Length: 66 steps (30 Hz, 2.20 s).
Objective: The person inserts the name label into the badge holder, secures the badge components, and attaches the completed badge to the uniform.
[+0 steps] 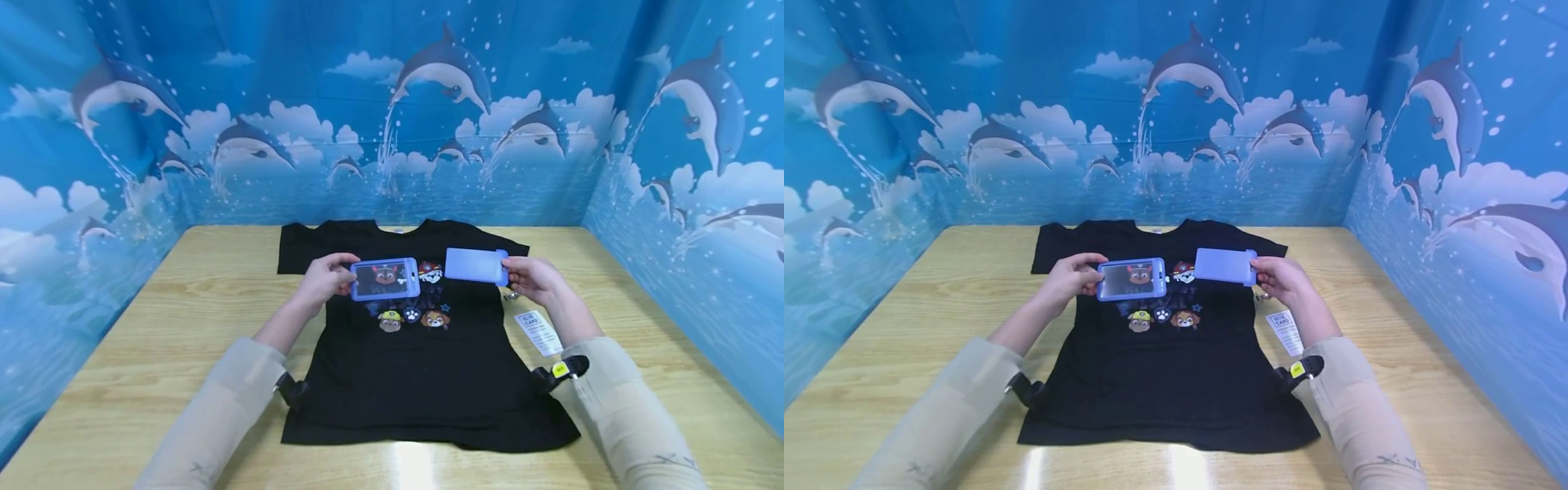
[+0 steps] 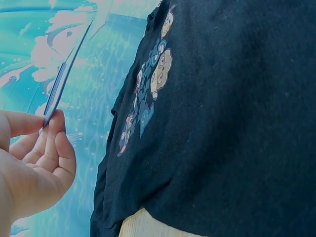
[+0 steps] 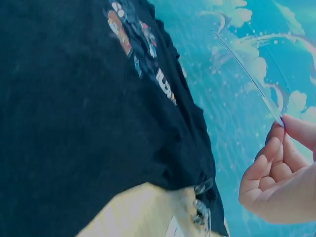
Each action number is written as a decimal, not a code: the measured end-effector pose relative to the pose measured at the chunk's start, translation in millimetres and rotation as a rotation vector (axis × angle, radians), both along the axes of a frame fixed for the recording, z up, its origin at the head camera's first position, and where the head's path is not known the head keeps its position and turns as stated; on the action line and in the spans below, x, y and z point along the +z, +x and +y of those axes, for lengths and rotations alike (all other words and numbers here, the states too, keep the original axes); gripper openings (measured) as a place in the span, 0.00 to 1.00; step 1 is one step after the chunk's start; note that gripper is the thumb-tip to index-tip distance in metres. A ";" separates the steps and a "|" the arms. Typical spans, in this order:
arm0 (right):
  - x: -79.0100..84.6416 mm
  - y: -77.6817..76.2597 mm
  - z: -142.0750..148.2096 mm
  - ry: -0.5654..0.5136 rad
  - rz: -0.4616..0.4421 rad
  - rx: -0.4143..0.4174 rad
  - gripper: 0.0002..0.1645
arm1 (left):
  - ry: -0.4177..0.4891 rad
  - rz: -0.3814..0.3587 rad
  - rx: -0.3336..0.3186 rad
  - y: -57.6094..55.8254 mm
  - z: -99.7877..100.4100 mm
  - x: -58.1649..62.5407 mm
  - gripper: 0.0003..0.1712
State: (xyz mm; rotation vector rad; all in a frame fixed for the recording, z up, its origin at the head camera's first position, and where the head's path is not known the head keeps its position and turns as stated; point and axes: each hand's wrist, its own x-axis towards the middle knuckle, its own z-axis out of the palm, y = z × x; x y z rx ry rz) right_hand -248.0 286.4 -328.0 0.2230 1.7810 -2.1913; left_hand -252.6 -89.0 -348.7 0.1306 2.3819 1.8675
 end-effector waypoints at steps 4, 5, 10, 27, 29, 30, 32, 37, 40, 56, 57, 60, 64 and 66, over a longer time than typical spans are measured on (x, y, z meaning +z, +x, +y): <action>-5.3 3.2 6.4 0.037 -0.020 -0.015 0.15 | -0.009 0.000 0.001 0.3 -0.3 -1.2 0.20; -6.3 4.7 7.5 0.054 -0.024 -0.018 0.15 | -0.012 0.002 0.001 0.3 -0.5 -1.3 0.20; -11.6 14.0 11.1 0.169 -0.019 0.003 0.15 | -0.021 0.010 -0.002 -0.5 -0.9 -1.5 0.19; -33.6 40.2 14.8 0.202 -0.060 0.110 0.13 | -0.019 0.008 -0.044 -1.0 0.5 -2.8 0.21; -36.2 41.2 15.6 0.232 -0.068 0.117 0.11 | -0.021 0.000 -0.046 -0.4 1.9 -2.9 0.21; -37.2 41.5 15.9 0.252 -0.069 0.123 0.10 | -0.018 -0.004 -0.047 -0.2 2.4 -3.2 0.21; -38.4 41.7 15.8 0.292 -0.066 0.136 0.09 | -0.019 -0.013 -0.041 -0.1 2.6 -3.4 0.21; -41.1 40.0 17.9 0.402 -0.052 0.161 0.05 | -0.018 -0.028 -0.032 0.3 1.8 -2.8 0.21; -42.4 38.7 19.7 0.473 -0.055 0.161 0.04 | -0.014 -0.028 -0.037 0.4 1.2 -2.8 0.21; -35.6 32.9 28.3 0.765 0.055 0.150 0.22 | -0.040 -0.067 -0.047 2.3 6.2 -2.6 0.20; -34.7 32.3 29.8 0.768 0.059 0.155 0.23 | -0.041 -0.071 -0.048 2.1 6.2 -2.5 0.20; -33.0 30.1 34.6 0.768 0.062 0.149 0.26 | -0.047 -0.080 -0.052 1.4 6.1 -2.8 0.20; -31.2 27.6 41.3 0.747 0.077 0.139 0.29 | -0.056 -0.079 -0.061 -0.4 5.9 -4.3 0.21; -30.5 26.2 44.6 0.737 0.085 0.135 0.30 | -0.059 -0.076 -0.061 -1.3 5.9 -5.1 0.21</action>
